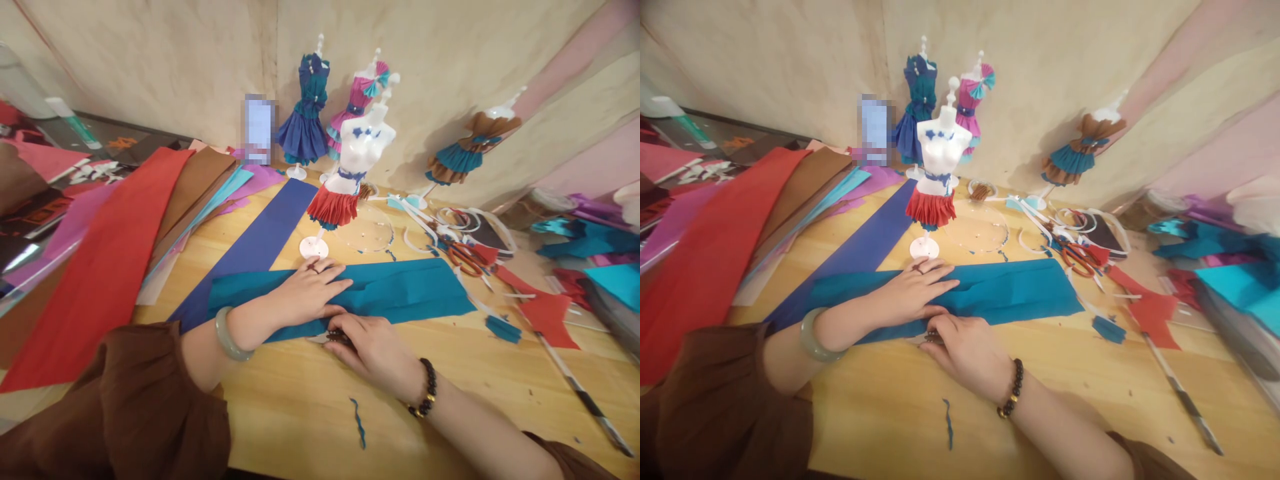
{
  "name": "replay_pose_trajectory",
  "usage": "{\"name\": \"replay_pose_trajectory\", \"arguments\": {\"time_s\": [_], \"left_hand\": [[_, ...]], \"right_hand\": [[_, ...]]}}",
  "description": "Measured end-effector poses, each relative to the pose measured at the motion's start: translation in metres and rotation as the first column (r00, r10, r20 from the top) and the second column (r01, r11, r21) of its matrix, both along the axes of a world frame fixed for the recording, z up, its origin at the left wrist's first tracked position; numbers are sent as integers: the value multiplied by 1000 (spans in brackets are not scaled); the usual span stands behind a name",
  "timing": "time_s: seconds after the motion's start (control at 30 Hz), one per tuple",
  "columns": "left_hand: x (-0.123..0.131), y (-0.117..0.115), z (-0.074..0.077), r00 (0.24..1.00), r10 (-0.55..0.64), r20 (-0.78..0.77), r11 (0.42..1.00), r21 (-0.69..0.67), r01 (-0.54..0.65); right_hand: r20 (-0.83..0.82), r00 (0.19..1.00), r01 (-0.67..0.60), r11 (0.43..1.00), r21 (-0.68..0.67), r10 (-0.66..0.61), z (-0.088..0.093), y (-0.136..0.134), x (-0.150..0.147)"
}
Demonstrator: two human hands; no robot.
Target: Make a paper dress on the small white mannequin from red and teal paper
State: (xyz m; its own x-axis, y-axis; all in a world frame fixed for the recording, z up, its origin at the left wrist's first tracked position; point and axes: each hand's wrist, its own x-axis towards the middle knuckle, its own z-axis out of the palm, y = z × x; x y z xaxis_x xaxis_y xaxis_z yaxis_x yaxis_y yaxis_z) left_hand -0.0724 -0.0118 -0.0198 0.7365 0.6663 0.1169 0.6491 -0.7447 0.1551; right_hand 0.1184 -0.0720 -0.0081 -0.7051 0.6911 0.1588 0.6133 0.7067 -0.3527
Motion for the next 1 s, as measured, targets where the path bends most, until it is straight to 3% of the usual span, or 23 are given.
{"name": "replay_pose_trajectory", "arguments": {"time_s": [0.7,1.0], "left_hand": [[0,0,1,1000,3,4,1000,-1,-3],[-2,3,-5,999,-9,31,1000,21,9]], "right_hand": [[-15,999,40,997,-61,-41,2,-4,-6],[-8,999,50,995,-90,-51,3,-3,-10]]}}
